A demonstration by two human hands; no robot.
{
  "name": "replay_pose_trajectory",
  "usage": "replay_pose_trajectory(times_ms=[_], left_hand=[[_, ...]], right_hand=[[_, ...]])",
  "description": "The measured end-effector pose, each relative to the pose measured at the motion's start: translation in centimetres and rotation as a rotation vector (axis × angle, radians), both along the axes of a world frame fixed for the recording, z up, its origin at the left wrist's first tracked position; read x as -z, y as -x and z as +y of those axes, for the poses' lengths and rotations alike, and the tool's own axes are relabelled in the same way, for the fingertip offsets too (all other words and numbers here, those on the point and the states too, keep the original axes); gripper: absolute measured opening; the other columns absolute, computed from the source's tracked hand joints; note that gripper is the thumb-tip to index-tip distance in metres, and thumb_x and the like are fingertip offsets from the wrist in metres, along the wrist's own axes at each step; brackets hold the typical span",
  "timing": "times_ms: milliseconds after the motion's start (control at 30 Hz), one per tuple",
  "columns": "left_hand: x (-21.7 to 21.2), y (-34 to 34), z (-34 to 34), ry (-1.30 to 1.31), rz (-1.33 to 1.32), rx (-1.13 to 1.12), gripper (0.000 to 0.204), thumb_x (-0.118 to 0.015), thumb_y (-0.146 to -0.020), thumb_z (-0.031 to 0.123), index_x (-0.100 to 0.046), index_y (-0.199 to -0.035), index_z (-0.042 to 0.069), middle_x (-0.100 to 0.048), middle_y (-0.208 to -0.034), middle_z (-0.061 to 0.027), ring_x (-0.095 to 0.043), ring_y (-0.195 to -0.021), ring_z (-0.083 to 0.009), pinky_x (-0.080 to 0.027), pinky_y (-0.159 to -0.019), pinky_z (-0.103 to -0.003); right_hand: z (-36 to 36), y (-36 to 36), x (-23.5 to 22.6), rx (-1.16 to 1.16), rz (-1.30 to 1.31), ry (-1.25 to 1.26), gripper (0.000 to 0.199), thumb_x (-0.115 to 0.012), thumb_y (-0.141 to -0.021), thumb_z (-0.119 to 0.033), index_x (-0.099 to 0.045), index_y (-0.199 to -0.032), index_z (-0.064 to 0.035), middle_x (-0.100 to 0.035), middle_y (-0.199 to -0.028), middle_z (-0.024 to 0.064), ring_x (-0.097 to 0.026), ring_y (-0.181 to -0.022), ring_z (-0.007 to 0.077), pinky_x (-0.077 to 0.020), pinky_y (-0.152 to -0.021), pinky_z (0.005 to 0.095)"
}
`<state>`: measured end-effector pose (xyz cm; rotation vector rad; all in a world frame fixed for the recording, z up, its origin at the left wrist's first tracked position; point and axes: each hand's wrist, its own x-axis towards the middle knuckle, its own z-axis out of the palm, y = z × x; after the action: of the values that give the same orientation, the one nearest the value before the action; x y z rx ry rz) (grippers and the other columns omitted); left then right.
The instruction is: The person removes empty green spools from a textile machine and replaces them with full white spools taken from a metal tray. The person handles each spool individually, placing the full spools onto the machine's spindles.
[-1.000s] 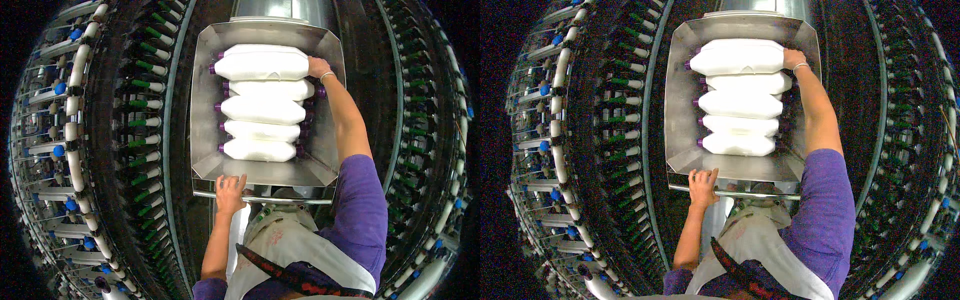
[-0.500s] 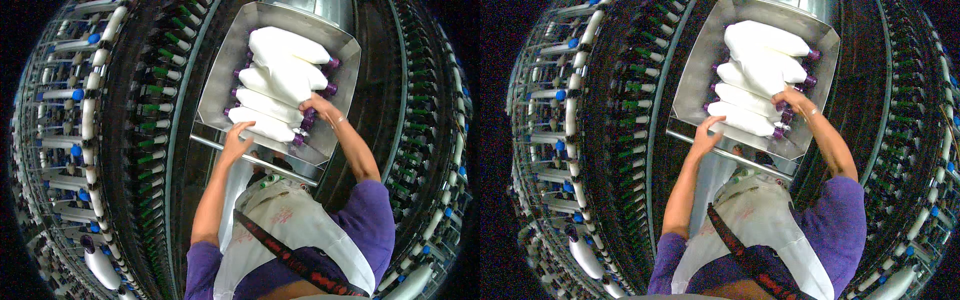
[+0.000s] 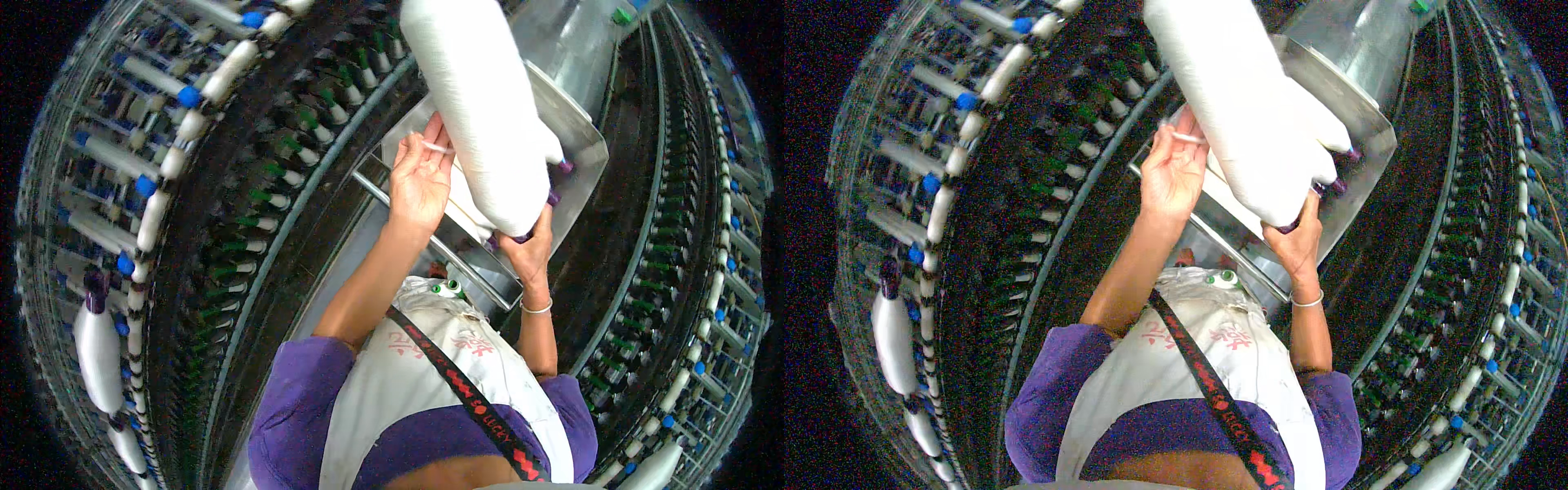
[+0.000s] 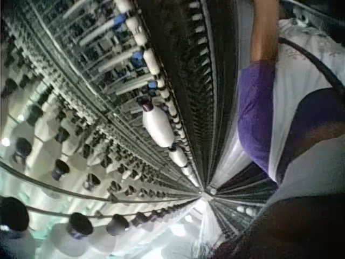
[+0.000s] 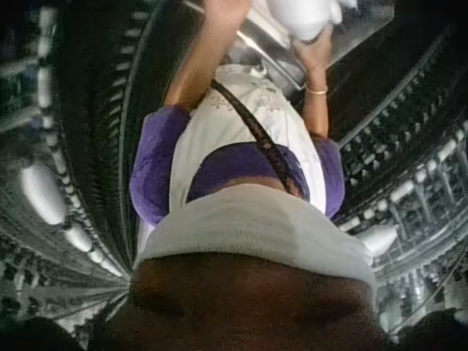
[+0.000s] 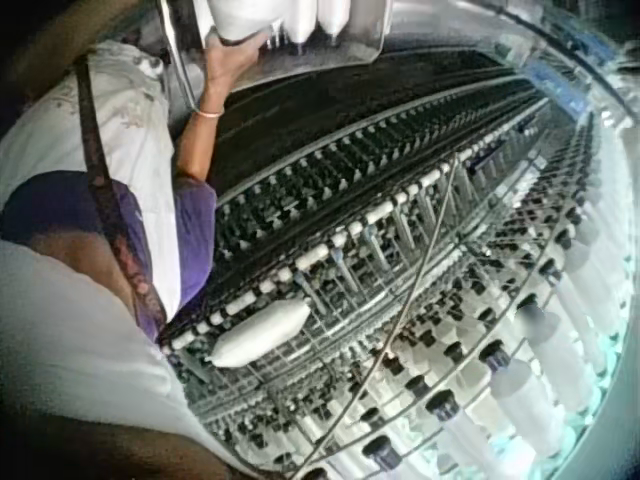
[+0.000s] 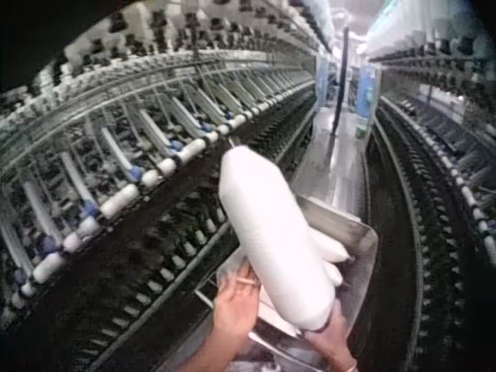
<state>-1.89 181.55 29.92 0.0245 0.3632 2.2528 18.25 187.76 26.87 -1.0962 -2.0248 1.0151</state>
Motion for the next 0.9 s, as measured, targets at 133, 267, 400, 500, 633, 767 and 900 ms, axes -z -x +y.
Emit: replay_pose_trajectory(times_ms=[133,267,400,500,633,767,900], left_hand=[[-5.3,0.6,-4.2,-0.139,0.379,-0.222,0.079,-0.073,-0.087,0.043,-0.033,-0.143,0.006,-0.034,-0.153,-0.0152,-0.035,-0.14,-0.0273,-0.025,-0.118,-0.043],[-6.7,2.1,-8.6,0.054,0.546,-0.4,0.117,-0.088,-0.064,0.054,-0.025,-0.147,0.003,-0.045,-0.138,-0.0089,-0.043,-0.131,-0.0252,-0.038,-0.108,-0.041],[-4.7,3.9,-12.5,0.189,0.499,-0.336,0.12,-0.086,-0.06,0.065,-0.029,-0.143,0.0,-0.047,-0.129,-0.0117,-0.05,-0.119,-0.0247,-0.047,-0.098,-0.043],[-3.0,6.2,-13.0,0.207,0.635,-0.375,0.115,-0.082,-0.062,0.069,-0.033,-0.141,0.0,-0.049,-0.127,-0.0123,-0.05,-0.119,-0.0257,-0.046,-0.096,-0.042],[-3.5,11.3,-14.4,0.443,0.832,-0.525,0.098,-0.08,-0.074,0.055,-0.035,-0.141,0.001,-0.05,-0.13,-0.0132,-0.05,-0.122,-0.0267,-0.043,-0.1,-0.042],[-9.1,13.7,-16.9,0.795,1.292,-0.238,0.094,-0.083,-0.076,0.021,-0.027,-0.149,0.001,-0.043,-0.145,-0.0212,-0.048,-0.131,-0.0316,-0.037,-0.109,-0.043],[-18.0,16.2,-17.5,0.939,2.178,-0.442,0.054,-0.083,-0.072,0.016,-0.065,-0.122,0.004,-0.061,-0.132,-0.0174,-0.053,-0.129,-0.0371,-0.039,-0.11,-0.046]], right_hand=[[-1.4,4.8,-2.5,0.094,0.09,-0.421,0.079,-0.088,-0.065,-0.017,-0.048,-0.131,-0.0043,-0.066,-0.112,0.0182,-0.067,-0.103,0.0313,-0.0515,-0.089,0.0379],[-2.7,8.2,-6.8,-0.277,0.232,-0.421,0.082,-0.088,-0.065,-0.014,-0.046,-0.133,-0.0003,-0.065,-0.116,0.0163,-0.065,-0.105,0.0261,-0.0502,-0.091,0.0365],[-2.1,11.0,-8.7,-1.044,0.106,0.301,0.102,-0.091,-0.06,-0.027,-0.04,-0.142,0.0042,-0.056,-0.135,0.0174,-0.053,-0.127,0.027,-0.0402,-0.108,0.0392],[-2.2,13.9,-7.4,-1.085,0.109,0.448,0.103,-0.092,-0.06,-0.025,-0.039,-0.144,0.0042,-0.05,-0.142,0.0173,-0.047,-0.133,0.0269,-0.0357,-0.112,0.0391],[-2.5,20.7,-5.8,-0.822,0.138,-0.216,0.083,-0.083,-0.071,-0.035,-0.046,-0.136,0.0022,-0.065,-0.12,0.025,-0.064,-0.112,0.0366,-0.0503,-0.096,0.0416],[1.6,29.9,-9.3,-0.367,0.357,-0.777,0.052,-0.079,-0.07,-0.028,-0.059,-0.116,-0.0111,-0.067,-0.082,0.0134,-0.066,-0.072,0.0359,-0.0518,-0.063,0.0431],[4.2,39.3,-14.6,-0.286,0.636,-1.084,0.038,-0.071,-0.073,-0.015,-0.065,-0.11,-0.017,-0.067,-0.086,0.0059,-0.066,-0.076,0.0282,-0.0521,-0.067,0.042]])
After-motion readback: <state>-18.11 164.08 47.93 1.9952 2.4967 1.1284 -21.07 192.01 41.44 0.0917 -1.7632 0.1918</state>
